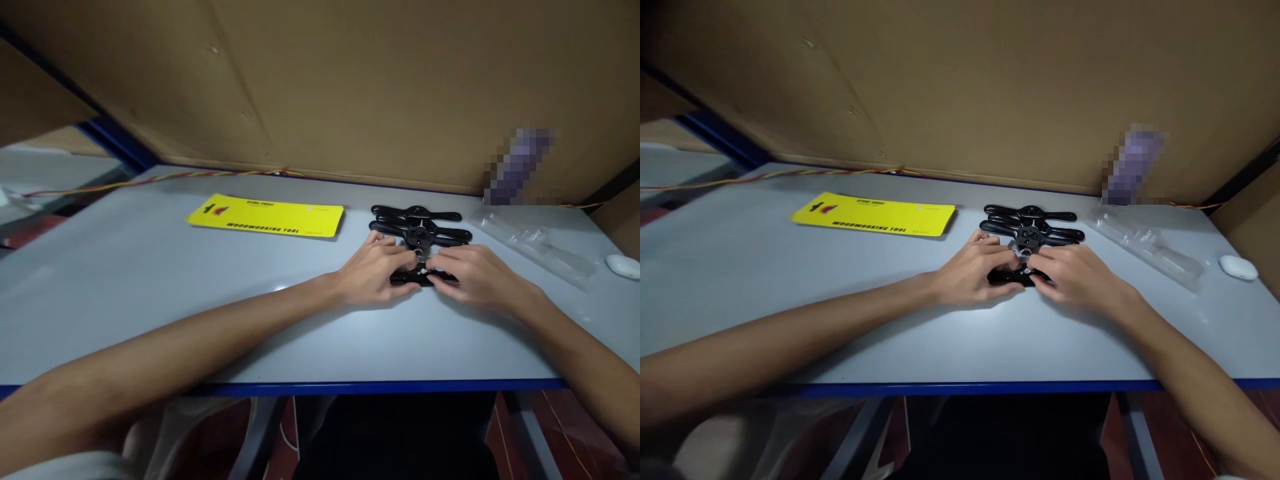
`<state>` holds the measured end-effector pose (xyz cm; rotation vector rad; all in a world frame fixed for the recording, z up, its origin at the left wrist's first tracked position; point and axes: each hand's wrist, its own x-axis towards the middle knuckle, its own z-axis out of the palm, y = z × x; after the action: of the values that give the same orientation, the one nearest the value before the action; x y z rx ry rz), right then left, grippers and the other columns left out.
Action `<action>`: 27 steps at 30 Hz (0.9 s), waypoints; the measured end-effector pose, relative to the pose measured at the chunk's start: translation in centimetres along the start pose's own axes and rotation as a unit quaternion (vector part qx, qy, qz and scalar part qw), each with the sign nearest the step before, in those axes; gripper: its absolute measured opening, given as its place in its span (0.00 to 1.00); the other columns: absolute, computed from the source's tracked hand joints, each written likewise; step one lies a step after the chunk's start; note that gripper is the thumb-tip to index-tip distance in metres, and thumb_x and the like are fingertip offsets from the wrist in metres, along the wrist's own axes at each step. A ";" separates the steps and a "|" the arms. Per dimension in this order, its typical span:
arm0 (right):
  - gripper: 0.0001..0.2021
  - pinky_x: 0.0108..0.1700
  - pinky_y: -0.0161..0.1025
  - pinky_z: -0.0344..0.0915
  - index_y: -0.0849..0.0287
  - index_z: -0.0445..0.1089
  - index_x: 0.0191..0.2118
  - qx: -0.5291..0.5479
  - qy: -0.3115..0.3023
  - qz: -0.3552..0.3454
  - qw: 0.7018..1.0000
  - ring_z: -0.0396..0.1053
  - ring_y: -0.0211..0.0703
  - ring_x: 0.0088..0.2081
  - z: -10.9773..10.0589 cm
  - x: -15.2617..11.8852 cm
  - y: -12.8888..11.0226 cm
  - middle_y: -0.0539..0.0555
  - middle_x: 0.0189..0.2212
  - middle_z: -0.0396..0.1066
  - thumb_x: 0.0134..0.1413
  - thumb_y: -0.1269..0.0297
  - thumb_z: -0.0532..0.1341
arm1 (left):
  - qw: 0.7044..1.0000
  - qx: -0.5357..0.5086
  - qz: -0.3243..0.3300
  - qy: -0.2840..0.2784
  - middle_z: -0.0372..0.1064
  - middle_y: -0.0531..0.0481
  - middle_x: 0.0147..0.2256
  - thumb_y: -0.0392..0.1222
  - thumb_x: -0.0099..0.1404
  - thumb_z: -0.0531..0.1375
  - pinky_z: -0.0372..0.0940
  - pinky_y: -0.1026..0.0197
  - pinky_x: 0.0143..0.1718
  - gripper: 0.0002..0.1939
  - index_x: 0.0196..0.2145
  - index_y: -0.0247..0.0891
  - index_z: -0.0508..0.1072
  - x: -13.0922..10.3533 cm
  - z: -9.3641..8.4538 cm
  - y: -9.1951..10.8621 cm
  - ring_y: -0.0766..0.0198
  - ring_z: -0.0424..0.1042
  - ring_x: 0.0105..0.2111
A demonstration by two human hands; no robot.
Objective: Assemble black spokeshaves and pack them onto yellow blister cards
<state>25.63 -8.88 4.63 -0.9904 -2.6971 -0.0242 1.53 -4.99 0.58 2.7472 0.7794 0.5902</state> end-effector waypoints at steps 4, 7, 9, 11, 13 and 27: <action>0.09 0.31 0.39 0.50 0.60 0.75 0.35 0.030 -0.016 -0.009 0.999 0.61 0.38 0.27 0.0 -0.1 -0.3 0.53 0.29 0.73 0.63 0.68 0.58 | 1.000 -0.002 -0.005 0.002 0.76 0.51 0.33 0.57 0.68 0.60 0.50 0.52 0.43 0.17 0.37 0.40 0.72 0.0 0.0 0.1 0.57 0.66 0.35; 0.10 0.30 0.39 0.51 0.59 0.77 0.39 0.043 -0.030 -0.025 0.998 0.63 0.38 0.27 0.3 -0.1 -0.4 0.53 0.31 0.75 0.64 0.70 0.57 | 1.000 -0.009 -0.008 -0.002 0.76 0.51 0.33 0.58 0.68 0.59 0.50 0.52 0.43 0.17 0.36 0.40 0.72 0.1 -0.1 0.1 0.57 0.66 0.35; 0.12 0.31 0.39 0.52 0.59 0.77 0.44 0.044 -0.019 -0.034 0.998 0.65 0.38 0.28 0.5 -0.1 -0.4 0.54 0.34 0.77 0.65 0.70 0.56 | 1.000 -0.008 -0.010 -0.007 0.76 0.51 0.33 0.58 0.68 0.59 0.51 0.52 0.43 0.17 0.36 0.40 0.72 0.2 -0.1 0.1 0.57 0.66 0.34; 0.15 0.32 0.39 0.54 0.58 0.76 0.51 0.046 0.000 -0.037 0.998 0.68 0.39 0.30 0.7 -0.1 -0.2 0.54 0.36 0.79 0.66 0.71 0.55 | 1.000 -0.007 -0.015 -0.011 0.75 0.51 0.32 0.58 0.68 0.59 0.51 0.52 0.43 0.17 0.36 0.40 0.71 0.2 -0.1 0.2 0.57 0.67 0.34; 0.15 0.33 0.39 0.55 0.58 0.75 0.53 0.036 0.010 -0.031 0.999 0.69 0.40 0.31 0.7 -0.1 0.0 0.53 0.36 0.79 0.67 0.71 0.55 | 1.000 -0.007 -0.020 -0.010 0.74 0.51 0.31 0.58 0.67 0.59 0.51 0.52 0.43 0.17 0.36 0.40 0.71 0.2 -0.1 0.2 0.56 0.67 0.35; 0.14 0.30 0.40 0.49 0.59 0.71 0.26 0.025 0.010 0.094 0.995 0.59 0.38 0.24 1.7 0.6 -1.9 0.51 0.22 0.69 0.63 0.67 0.56 | 0.999 -0.021 -0.026 -0.008 0.75 0.51 0.32 0.56 0.65 0.59 0.51 0.52 0.43 0.16 0.32 0.40 0.68 0.3 -0.2 0.3 0.57 0.66 0.34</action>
<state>23.55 -9.80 3.31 -1.2160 -2.5627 0.0684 1.79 -5.04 0.91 2.6820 0.8240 0.5655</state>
